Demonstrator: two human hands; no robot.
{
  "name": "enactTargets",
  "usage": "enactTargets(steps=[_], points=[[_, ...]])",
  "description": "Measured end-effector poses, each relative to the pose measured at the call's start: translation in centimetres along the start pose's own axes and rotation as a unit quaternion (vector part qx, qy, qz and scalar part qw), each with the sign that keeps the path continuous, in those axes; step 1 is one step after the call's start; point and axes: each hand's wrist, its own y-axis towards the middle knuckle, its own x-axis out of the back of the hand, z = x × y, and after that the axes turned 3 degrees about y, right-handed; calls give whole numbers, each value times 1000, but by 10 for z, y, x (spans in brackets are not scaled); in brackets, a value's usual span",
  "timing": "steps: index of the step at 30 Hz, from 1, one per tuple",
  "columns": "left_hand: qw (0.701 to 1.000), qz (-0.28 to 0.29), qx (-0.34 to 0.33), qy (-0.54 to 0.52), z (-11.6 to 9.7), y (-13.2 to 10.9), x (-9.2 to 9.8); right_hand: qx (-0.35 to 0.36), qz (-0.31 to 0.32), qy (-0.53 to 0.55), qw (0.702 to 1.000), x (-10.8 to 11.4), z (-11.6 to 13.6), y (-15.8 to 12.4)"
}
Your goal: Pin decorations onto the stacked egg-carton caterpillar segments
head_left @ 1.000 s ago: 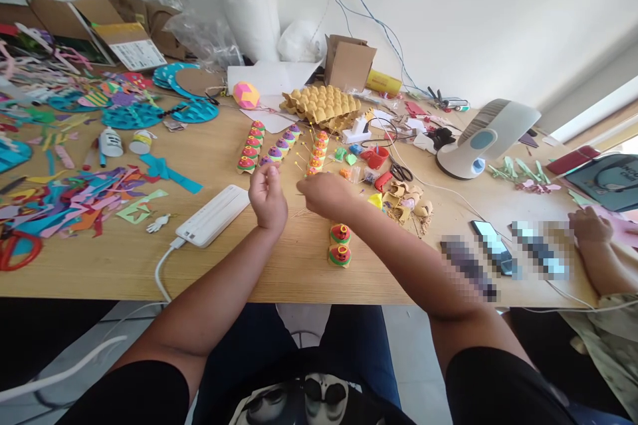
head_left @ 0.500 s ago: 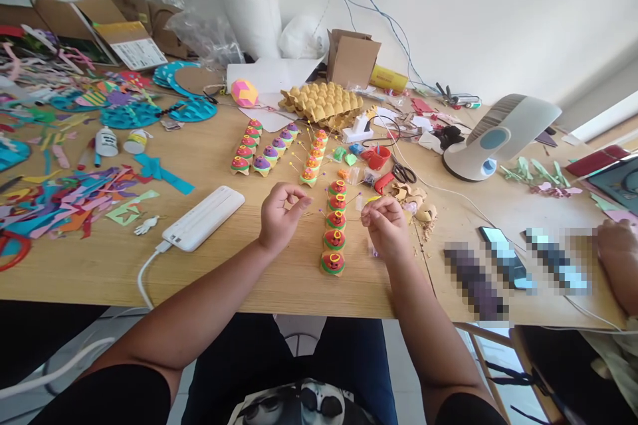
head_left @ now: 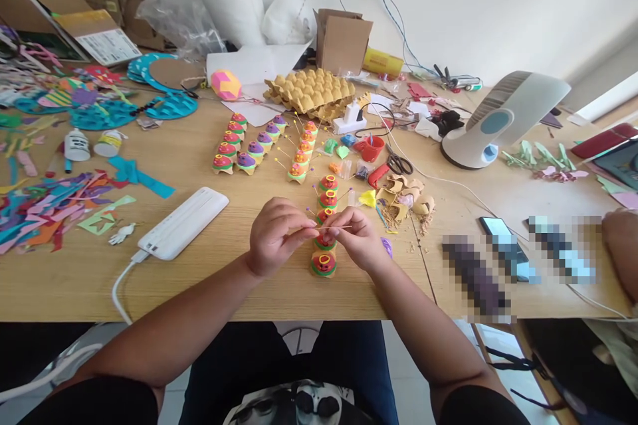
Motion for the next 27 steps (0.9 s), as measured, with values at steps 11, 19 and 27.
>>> enactTargets(steps=[11, 19, 27], points=[[1000, 16, 24, -5, -2, 0, -3, 14, -3, 4, 1000, -3, 2, 1], [997, 33, 69, -25, -1, 0, -4, 7, 6, 4, 1000, -2, 0, 1], [994, 51, 78, -62, -4, 1, -2, 16, 9, 13, 1000, -2, 1, 1]])
